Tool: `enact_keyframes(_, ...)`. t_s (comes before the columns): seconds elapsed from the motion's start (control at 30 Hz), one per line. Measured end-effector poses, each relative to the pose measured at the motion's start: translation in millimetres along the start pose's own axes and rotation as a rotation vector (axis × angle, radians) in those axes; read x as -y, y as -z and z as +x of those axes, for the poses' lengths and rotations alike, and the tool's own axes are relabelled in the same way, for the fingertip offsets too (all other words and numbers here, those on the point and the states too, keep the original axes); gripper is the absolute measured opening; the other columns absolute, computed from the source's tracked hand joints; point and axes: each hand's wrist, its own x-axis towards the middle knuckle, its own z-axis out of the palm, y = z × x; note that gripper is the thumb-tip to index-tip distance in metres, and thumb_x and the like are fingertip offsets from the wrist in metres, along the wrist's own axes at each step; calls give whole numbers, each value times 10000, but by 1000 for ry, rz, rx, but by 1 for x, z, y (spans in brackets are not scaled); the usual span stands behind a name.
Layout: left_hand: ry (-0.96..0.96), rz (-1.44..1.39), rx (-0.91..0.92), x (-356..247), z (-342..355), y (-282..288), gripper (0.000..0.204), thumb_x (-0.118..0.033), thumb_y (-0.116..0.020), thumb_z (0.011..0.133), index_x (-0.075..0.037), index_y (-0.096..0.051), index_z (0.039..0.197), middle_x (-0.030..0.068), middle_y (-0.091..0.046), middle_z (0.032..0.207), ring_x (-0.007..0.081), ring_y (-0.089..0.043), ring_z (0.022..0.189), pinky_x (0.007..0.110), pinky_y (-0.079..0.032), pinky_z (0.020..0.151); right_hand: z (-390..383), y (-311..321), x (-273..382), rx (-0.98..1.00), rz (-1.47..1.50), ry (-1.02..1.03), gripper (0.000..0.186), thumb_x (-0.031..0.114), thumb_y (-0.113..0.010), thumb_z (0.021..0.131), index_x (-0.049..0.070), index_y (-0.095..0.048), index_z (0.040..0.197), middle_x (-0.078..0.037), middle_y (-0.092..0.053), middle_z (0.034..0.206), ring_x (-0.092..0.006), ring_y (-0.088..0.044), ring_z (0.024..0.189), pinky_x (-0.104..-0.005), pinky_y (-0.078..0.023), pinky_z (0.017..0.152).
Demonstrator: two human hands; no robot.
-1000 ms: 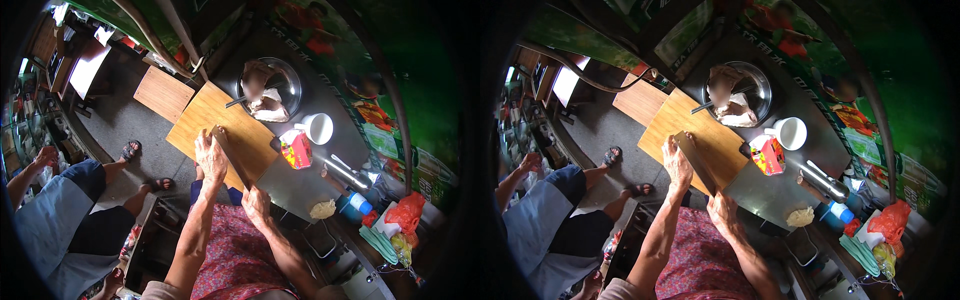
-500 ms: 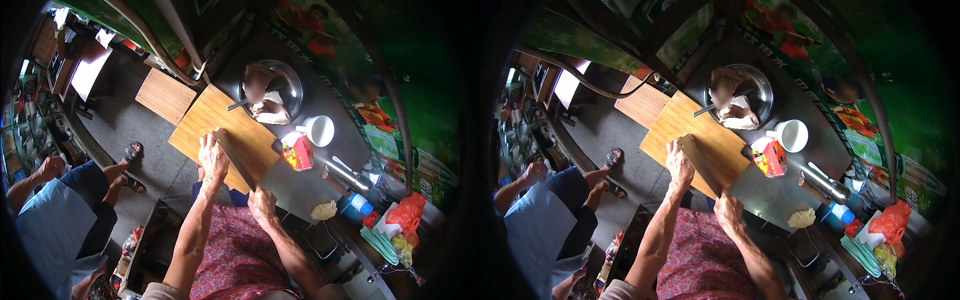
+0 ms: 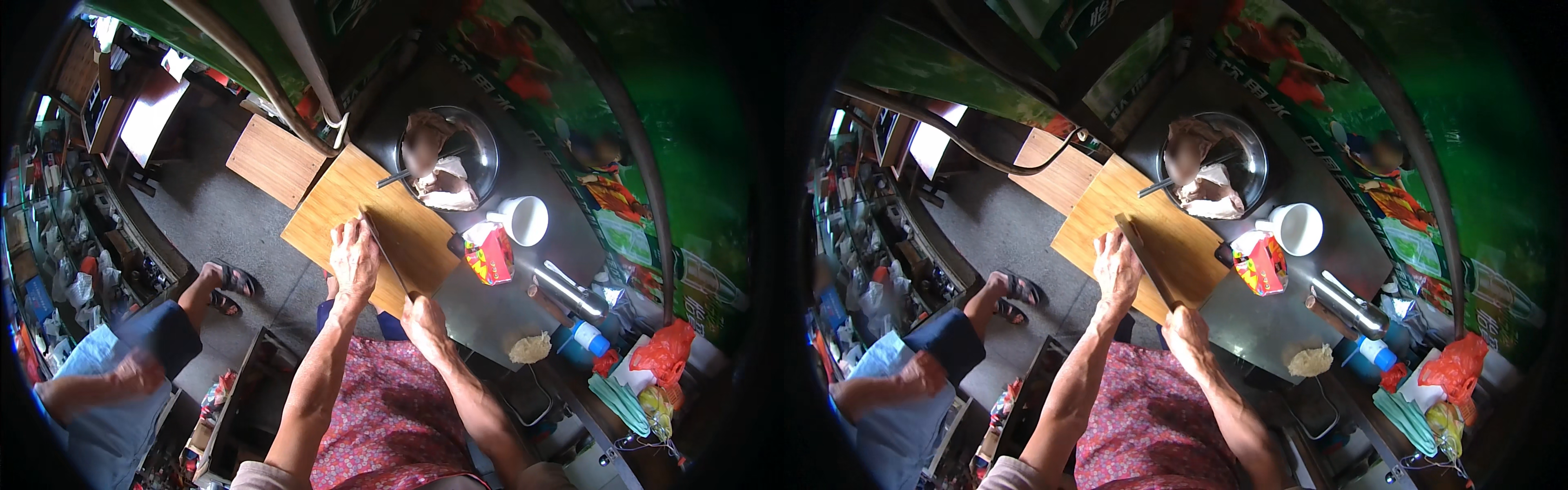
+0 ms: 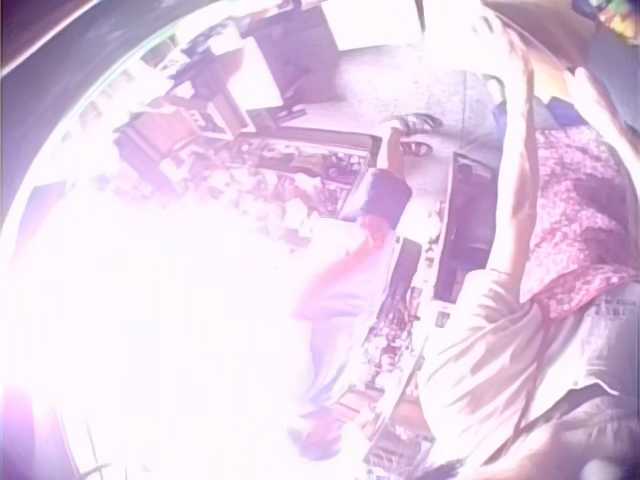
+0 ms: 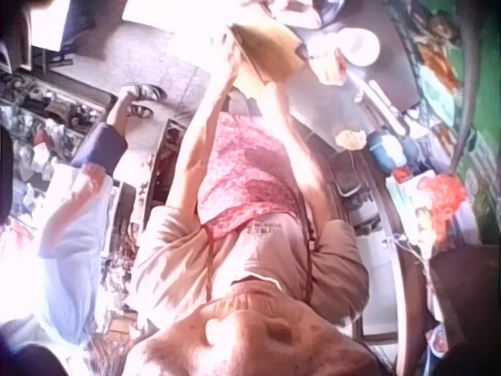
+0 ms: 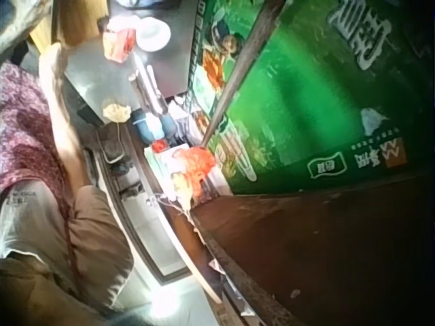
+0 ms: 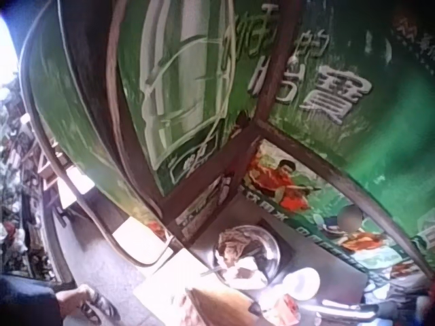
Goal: The person handles a piece of cooked meat in a bowl, then moves to a cutting board and slices the meat into thin strips using a knife. The sliced meat is placed into a metal bowl.
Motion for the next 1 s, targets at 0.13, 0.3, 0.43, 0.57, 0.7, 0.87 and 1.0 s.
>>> enact_keyframes(0.13,3,-38,-1,-3,-4,-3,361,-17,-631,759,14,-629,1119,143,-584,1170,398,-520,1067,428,-480,906,37,1,29,72,-132,-61,290,178,-624,847,-97,-659,759,-294,-645,743,-427,-680,740,-505,-521,656)
enact_keyframes(0.3,30,-20,-52,2,-6,-9,337,-29,-635,787,11,-631,1122,149,-601,1160,397,-532,1069,428,-489,909,19,-3,17,20,-94,-85,257,171,-617,829,-65,-678,749,-298,-640,746,-442,-671,754,-505,-525,671)
enact_keyframes(0.43,-1,-12,-54,-1,-4,-1,337,-64,-657,806,-31,-634,1141,124,-617,1170,375,-545,1068,416,-506,880,-9,2,-8,-39,-59,-159,340,262,-605,875,-27,-675,711,-280,-642,738,-449,-659,766,-513,-524,665)
enact_keyframes(0.57,-29,-45,-72,1,-1,5,332,-87,-678,799,-69,-651,1129,80,-647,1131,334,-569,1047,386,-520,846,-12,5,-8,-37,-70,-258,463,327,-571,931,-50,-646,675,-284,-623,686,-463,-648,704,-524,-514,627)
enact_keyframes(0.7,-27,-5,-95,-2,1,4,306,-80,-677,784,-66,-668,1090,78,-653,1103,309,-577,1035,372,-531,811,-18,10,-1,-52,-29,-206,364,262,-582,920,-42,-641,730,-273,-630,695,-443,-655,706,-518,-512,630)
enact_keyframes(0.87,-27,5,5,2,-1,8,347,-104,-651,799,-60,-645,1143,85,-625,1149,326,-571,1031,385,-536,808,-22,12,-3,-43,-103,-60,183,170,-614,863,-9,-636,831,-239,-649,712,-420,-669,730,-505,-529,661)
enact_keyframes(1.0,-36,-8,21,3,-1,9,369,-99,-651,777,-56,-645,1143,94,-615,1142,342,-554,1051,386,-538,796,-16,14,-4,-53,-182,-58,162,155,-607,847,-3,-644,851,-231,-657,714,-429,-668,720,-501,-535,656)
